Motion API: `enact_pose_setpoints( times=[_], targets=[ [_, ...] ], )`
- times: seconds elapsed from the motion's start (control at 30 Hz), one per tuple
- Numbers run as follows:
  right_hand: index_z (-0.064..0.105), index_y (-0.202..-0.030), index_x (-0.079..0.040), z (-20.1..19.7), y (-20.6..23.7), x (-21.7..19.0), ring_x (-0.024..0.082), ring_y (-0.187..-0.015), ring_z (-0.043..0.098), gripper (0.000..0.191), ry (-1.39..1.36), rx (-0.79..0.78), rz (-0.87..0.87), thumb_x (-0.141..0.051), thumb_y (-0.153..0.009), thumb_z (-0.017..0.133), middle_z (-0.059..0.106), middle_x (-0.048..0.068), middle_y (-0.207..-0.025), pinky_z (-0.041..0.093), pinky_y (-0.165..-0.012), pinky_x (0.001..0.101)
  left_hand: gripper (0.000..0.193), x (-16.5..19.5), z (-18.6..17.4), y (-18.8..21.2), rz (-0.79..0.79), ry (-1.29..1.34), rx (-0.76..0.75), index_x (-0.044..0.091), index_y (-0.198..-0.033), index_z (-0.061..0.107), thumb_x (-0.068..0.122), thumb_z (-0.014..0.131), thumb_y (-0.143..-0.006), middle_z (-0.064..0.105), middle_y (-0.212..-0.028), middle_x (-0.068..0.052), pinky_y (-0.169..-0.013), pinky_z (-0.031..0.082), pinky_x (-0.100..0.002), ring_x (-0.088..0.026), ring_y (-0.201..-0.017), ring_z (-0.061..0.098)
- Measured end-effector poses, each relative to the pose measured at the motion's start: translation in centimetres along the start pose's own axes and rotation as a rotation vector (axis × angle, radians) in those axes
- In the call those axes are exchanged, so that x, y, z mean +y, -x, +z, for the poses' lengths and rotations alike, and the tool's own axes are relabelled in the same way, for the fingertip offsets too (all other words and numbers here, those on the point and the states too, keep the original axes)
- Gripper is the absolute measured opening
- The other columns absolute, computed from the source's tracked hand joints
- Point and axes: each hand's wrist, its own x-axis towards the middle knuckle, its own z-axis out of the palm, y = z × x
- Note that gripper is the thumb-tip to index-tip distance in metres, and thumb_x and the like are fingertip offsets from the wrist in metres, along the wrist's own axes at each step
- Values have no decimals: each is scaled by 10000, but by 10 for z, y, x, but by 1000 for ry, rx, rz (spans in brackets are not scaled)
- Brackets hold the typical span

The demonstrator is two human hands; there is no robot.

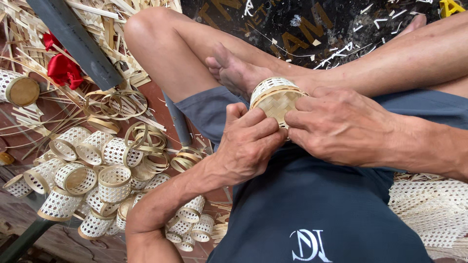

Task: The person sits on the floor weaving a perforated bamboo basket, tucking and tightening thin bamboo strips around the rim of the woven body. They then apply glue from a squeeze bottle along the rim and inside edge and place the finished basket onto a pile of completed baskets.

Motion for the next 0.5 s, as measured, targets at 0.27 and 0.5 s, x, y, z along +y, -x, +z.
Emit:
enact_pose_setpoints(
  times=[0.27, 0.5],
  targets=[
    [683, -790, -80, 0, -11, 3, 244, -899, 681, 166, -114, -112, -55, -196, -681, 636, 643, 45, -890, 557, -708, 422, 135, -10, -4, -3, 105, 37, -75, 116, -942, 681, 155, 718, -818, 543, -912, 32, -883, 303, -462, -182, -898, 508],
    [656, -821, -85, -22, 0, 11, 219, -765, 639, 174, -36, 29, -94, -196, -687, 645, 603, 39, -830, 517, -643, 397, 187, -15, -29, -9, 173, -69, 15, 102, -1033, 698, 175, 701, -861, 583, -966, -25, -868, 374, -420, -210, -1023, 569]
  ],
)
